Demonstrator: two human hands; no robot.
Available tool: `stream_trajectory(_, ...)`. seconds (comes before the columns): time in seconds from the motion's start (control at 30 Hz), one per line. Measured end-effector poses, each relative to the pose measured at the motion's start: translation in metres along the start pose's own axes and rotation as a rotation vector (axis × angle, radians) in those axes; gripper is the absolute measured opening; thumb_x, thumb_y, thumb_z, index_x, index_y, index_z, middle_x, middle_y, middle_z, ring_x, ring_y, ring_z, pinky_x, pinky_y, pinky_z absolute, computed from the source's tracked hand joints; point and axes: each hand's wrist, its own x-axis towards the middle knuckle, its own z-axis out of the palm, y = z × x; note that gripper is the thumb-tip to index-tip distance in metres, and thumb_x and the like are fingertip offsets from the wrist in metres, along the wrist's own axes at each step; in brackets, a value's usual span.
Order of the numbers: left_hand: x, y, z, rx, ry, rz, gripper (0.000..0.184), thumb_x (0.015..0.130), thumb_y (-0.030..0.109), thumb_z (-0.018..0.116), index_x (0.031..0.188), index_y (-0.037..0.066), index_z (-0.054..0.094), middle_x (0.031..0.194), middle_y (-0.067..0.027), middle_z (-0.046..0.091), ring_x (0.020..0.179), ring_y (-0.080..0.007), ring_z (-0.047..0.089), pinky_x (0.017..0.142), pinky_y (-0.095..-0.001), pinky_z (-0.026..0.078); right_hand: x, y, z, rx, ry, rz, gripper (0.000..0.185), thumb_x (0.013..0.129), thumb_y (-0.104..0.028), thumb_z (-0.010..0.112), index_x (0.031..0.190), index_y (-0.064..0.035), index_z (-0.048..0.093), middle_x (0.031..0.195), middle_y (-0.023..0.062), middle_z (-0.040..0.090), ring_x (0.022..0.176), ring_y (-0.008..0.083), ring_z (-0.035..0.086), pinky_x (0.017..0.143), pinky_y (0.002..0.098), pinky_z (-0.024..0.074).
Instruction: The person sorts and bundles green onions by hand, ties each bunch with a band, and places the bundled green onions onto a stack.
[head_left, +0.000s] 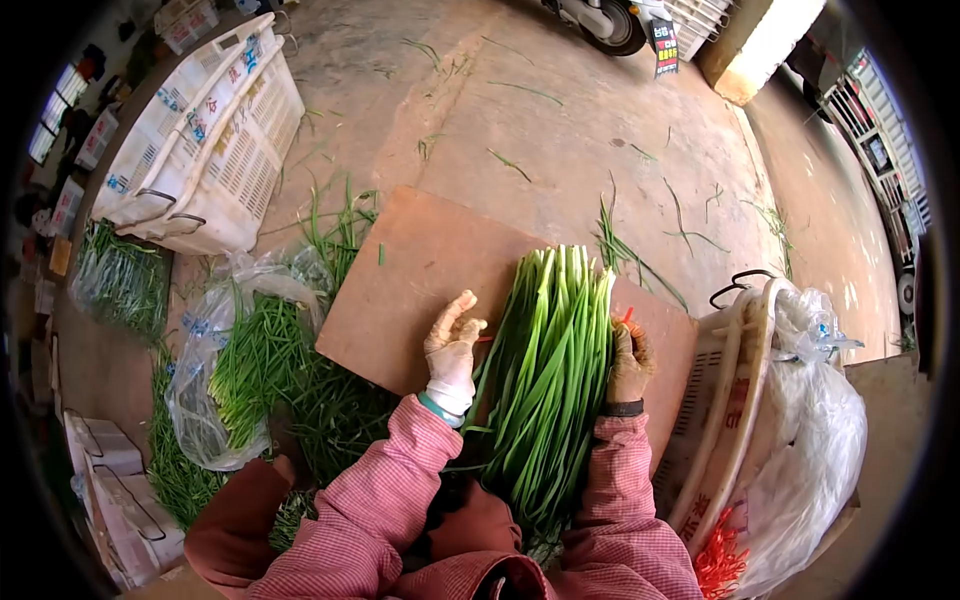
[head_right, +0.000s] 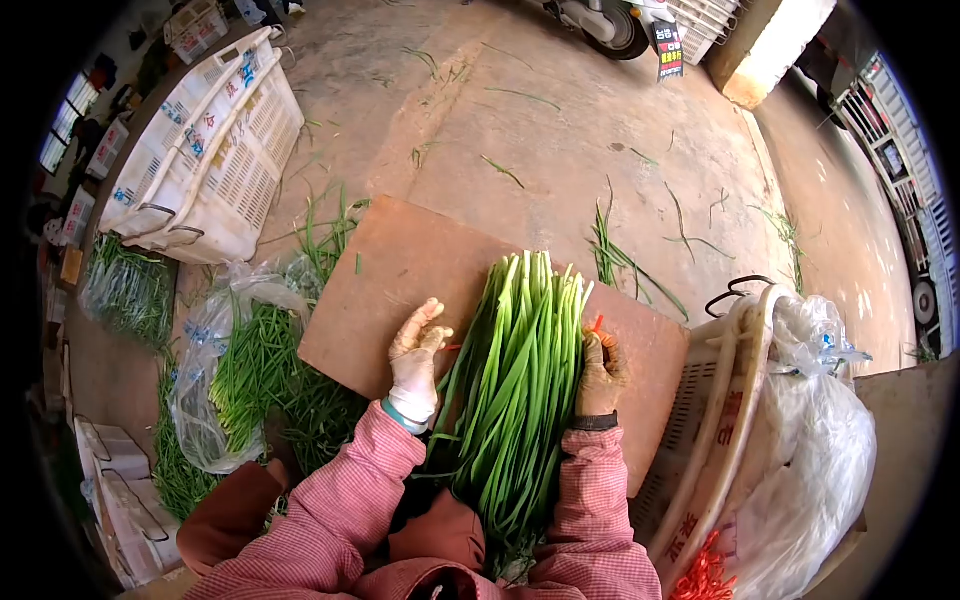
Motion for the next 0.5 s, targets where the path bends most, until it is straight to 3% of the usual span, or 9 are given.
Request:
stream_trajectory(0.13, -0.002, -0.012, -0.026, 0.074, 0.243, 0.105, 0.035, 0.078, -0.008, 0.049, 0.11, 0.005, 0.052, 0.106, -0.0055, 0.054, 0.083, -0.0119, 0.053, 0.072, -0.022, 0.045, 0.0, 0.0, -0.001, -0.006, -0.027, -0.005, 0.011, 0.083, -0.01, 0.054, 0.088, -0.0014, 0.06, 0.082, 0.0031, 0.061, 0.071, 0.0087, 0.055, 0.066, 0.0206, 0.0449)
stream_trajectory(0.2, -0.001, -0.016, -0.037, 0.213, 0.26, 0.345, 0.031, 0.078, -0.007, 0.05, 0.105, 0.005, 0.055, 0.1, -0.0061, 0.056, 0.079, -0.0126, 0.053, 0.069, -0.0231, 0.045, 0.0, 0.001, -0.001, -0.042, 0.01, -0.041, 0.012, 0.083, -0.01, 0.054, 0.088, -0.0016, 0.061, 0.083, 0.0035, 0.061, 0.071, 0.009, 0.055, 0.066, 0.0211, 0.0452)
stream_trajectory(0.23, 0.002, -0.016, -0.044, 0.454, 0.31, 0.348, 0.023, 0.075, -0.001, 0.057, 0.098, 0.003, 0.059, 0.089, -0.0072, 0.058, 0.075, -0.0142, 0.055, 0.066, -0.0247, 0.046, -0.001, 0.0, -0.001, -0.052, 0.01, -0.045, 0.012, 0.083, -0.01, 0.054, 0.089, -0.0014, 0.061, 0.083, 0.0041, 0.061, 0.072, 0.0097, 0.055, 0.067, 0.0215, 0.0453)
stream_trajectory(0.27, 0.0, -0.017, -0.047, 0.455, 0.311, 0.348, 0.023, 0.075, -0.001, 0.057, 0.098, 0.003, 0.059, 0.089, -0.0072, 0.058, 0.075, -0.0142, 0.055, 0.066, -0.0247, 0.046, -0.001, -0.001, -0.001, -0.051, 0.01, -0.044, 0.012, 0.083, -0.01, 0.054, 0.089, -0.0014, 0.061, 0.083, 0.0041, 0.061, 0.072, 0.0097, 0.055, 0.067, 0.0215, 0.0453)
stream_trajectory(0.33, -0.01, -0.019, -0.052, 0.841, 0.175, 0.223, 0.023, 0.07, 0.007, 0.065, 0.092, 0.001, 0.061, 0.081, -0.0083, 0.059, 0.068, -0.0164, 0.056, 0.065, -0.0266, 0.046, -0.001, -0.001, -0.001, -0.007, 0.012, -0.023, 0.013, 0.083, -0.009, 0.054, 0.089, -0.001, 0.061, 0.084, 0.0046, 0.062, 0.073, 0.0102, 0.056, 0.067, 0.0218, 0.0455)
stream_trajectory(0.47, -0.006, -0.003, -0.02, 1.001, 0.174, 0.134, 0.03, 0.068, 0.025, 0.068, 0.085, 0.002, 0.062, 0.073, -0.0108, 0.06, 0.067, -0.0241, 0.057, 0.064, -0.0332, 0.046, 0.0, 0.006, -0.002, -0.028, 0.017, -0.062, 0.013, 0.083, -0.009, 0.054, 0.089, -0.0008, 0.061, 0.084, 0.0047, 0.062, 0.073, 0.0103, 0.056, 0.066, 0.0219, 0.0456)
stream_trajectory(0.5, 0.003, -0.006, -0.015, 1.081, 0.248, 0.215, 0.03, 0.066, 0.03, 0.068, 0.081, 0.005, 0.061, 0.071, -0.0089, 0.06, 0.066, -0.0239, 0.057, 0.063, -0.0346, 0.046, 0.0, 0.004, -0.001, -0.028, 0.015, -0.052, 0.013, 0.083, -0.009, 0.054, 0.089, -0.0006, 0.061, 0.084, 0.0047, 0.062, 0.073, 0.0103, 0.056, 0.066, 0.022, 0.0457)
